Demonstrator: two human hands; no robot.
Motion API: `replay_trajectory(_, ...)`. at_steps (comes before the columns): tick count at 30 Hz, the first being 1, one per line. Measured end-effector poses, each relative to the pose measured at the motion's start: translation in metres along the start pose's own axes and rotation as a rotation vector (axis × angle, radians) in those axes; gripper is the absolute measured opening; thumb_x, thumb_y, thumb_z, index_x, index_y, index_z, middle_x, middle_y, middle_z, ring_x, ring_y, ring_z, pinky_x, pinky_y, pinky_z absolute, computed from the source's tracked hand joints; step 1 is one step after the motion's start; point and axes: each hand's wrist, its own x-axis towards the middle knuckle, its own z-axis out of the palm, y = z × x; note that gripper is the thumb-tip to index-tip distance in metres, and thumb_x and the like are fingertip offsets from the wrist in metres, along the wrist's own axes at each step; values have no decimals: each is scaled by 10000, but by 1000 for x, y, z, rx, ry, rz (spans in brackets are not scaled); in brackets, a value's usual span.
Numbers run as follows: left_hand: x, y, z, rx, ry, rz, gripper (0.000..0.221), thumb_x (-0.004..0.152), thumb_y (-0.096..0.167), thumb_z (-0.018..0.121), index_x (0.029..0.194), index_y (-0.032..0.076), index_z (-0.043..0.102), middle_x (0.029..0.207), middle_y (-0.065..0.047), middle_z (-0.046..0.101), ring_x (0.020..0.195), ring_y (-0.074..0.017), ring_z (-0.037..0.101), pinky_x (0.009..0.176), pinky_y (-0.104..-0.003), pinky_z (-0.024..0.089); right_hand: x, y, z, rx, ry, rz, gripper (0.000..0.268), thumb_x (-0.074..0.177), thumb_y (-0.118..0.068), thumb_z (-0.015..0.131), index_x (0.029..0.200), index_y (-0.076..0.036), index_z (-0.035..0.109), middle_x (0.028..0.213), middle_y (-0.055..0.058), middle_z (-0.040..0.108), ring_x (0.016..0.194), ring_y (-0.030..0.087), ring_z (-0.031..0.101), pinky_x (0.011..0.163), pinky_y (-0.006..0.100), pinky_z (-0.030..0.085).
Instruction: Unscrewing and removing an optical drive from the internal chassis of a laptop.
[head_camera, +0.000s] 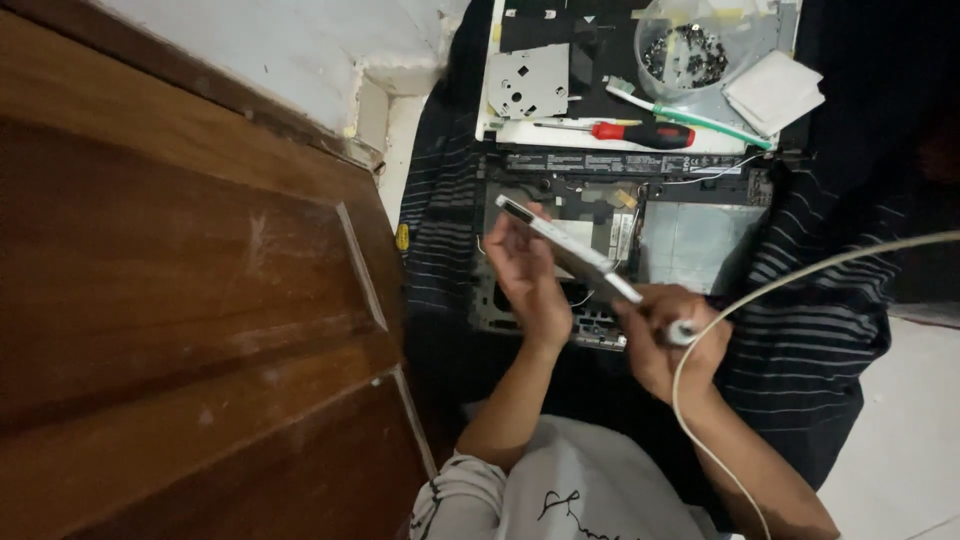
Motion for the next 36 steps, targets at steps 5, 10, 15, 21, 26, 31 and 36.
replay_trajectory(5, -13, 19, -10, 186, -71, -11, 346, 1003, 206, 684, 1266, 29, 545, 1251, -170, 635, 1176, -221, 633, 1039, -407, 478, 18, 25, -26, -32, 216, 252, 447, 871, 63, 875, 843, -90, 456, 704, 50, 533, 589, 132, 517, 597, 256, 414)
replay_trajectory(10, 0, 63, -2, -2, -396, -31, 320, 918, -18, 746, 1216, -85, 648, 1142, -195, 690, 947, -200, 696, 820, -350, 568, 26, 21, -20, 210, 359, 315, 416, 940, 57, 796, 897, -126, 425, 775, -14, 511, 615, 58, 506, 629, 193, 410)
replay_trajectory(15, 0, 68, 4, -95, -576, -148, 334, 970, 118, 730, 1242, -63, 663, 1234, -232, 660, 1003, -220, 669, 845, -383, 560, 26, 17, -9, 367, 308, 334, 296, 1051, -13, 664, 945, -150, 424, 784, -53, 491, 638, 33, 468, 623, 197, 420)
replay_trajectory(21, -15, 52, 8, -215, -675, -270, 587, 989, 356, 709, 1403, -36, 571, 1446, -222, 536, 1243, -285, 593, 1048, -484, 499, 30, 6, -4, 396, 297, 356, 248, 1088, -71, 612, 944, -156, 430, 788, -78, 468, 709, 32, 482, 688, 199, 425)
replay_trajectory(26, -12, 55, 16, -143, -735, -138, 525, 1039, 330, 633, 1404, -40, 562, 1448, -266, 495, 1300, -383, 556, 1085, -567, 470, 29, 8, -6, 411, 339, 407, 239, 1079, -76, 635, 941, -131, 447, 768, -45, 467, 678, 52, 498, 652, 200, 449)
replay_trajectory(31, -11, 53, 14, -107, -742, -110, 520, 1053, 348, 615, 1407, -29, 566, 1437, -259, 493, 1302, -386, 550, 1092, -589, 465, 25, 17, -11, 394, 346, 425, 244, 1081, -63, 633, 931, -119, 450, 771, -27, 486, 687, 65, 515, 655, 211, 467)
replay_trajectory(36, 2, 55, 4, 305, -343, -222, 406, 1081, 337, 555, 1287, 4, 663, 1168, -190, 706, 1099, -251, 664, 969, -427, 517, 18, 29, -28, 166, 351, 289, 411, 963, -18, 797, 955, -126, 400, 813, 15, 480, 705, 99, 495, 632, 220, 398)
